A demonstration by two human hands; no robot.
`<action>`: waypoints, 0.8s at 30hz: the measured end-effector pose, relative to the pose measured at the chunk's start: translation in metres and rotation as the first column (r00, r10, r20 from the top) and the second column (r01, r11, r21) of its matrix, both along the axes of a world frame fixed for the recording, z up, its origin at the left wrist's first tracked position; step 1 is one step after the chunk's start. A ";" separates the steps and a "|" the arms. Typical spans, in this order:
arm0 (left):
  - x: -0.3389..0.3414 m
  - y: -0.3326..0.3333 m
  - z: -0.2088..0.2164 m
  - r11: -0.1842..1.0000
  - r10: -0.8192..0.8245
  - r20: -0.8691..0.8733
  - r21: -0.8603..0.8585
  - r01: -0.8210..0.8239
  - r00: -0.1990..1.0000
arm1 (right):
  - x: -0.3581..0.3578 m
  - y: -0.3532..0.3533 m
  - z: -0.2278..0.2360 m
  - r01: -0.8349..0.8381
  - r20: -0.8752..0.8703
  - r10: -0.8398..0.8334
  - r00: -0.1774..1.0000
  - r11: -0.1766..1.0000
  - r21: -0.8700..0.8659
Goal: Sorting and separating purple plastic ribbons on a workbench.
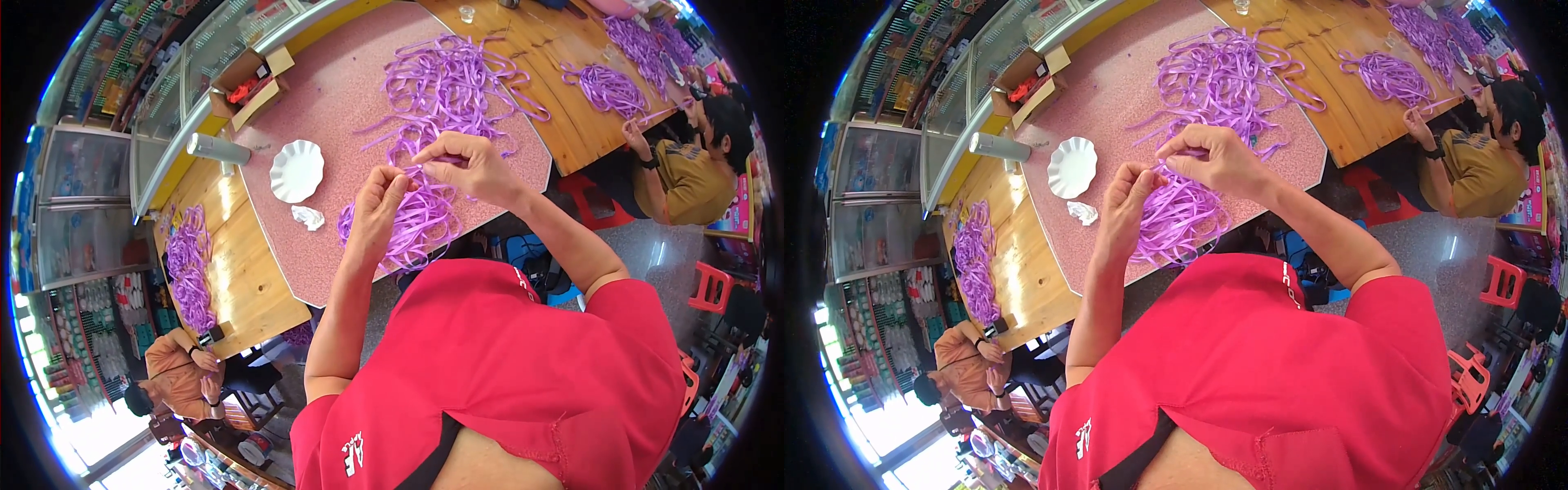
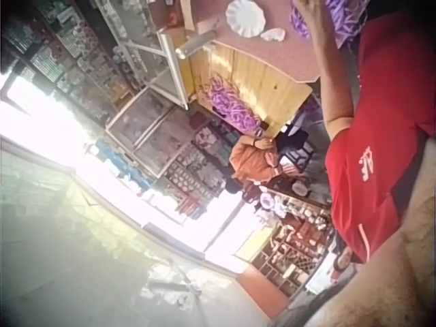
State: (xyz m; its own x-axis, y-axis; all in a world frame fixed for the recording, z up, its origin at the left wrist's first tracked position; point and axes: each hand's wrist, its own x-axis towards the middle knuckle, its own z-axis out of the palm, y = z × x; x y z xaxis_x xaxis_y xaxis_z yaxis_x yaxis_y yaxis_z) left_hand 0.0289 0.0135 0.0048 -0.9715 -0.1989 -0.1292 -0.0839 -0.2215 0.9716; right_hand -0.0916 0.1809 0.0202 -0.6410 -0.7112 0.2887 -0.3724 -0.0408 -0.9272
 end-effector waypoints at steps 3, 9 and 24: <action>0.004 -0.001 0.001 0.996 -0.004 0.012 0.084 0.003 1.000 | -0.003 0.001 0.001 -0.067 0.410 0.076 0.909 0.997 -0.037; 0.006 0.005 0.004 0.905 0.092 -0.152 0.425 -0.019 0.984 | -0.005 -0.002 -0.006 -0.036 0.734 0.077 0.675 0.997 -0.071; -0.005 0.001 0.015 0.311 -0.238 -0.444 -0.877 -0.365 0.864 | 0.011 -0.013 -0.016 -0.068 0.812 0.056 0.580 0.998 -0.020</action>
State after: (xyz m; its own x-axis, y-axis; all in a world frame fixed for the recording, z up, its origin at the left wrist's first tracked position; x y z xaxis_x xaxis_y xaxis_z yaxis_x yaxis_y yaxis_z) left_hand 0.0239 0.0143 0.0199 -0.8113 0.0507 0.5824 0.3458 0.8449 0.4082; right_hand -0.0806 0.1683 0.0045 -0.5583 -0.7577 -0.3381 0.5391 -0.0216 -0.8420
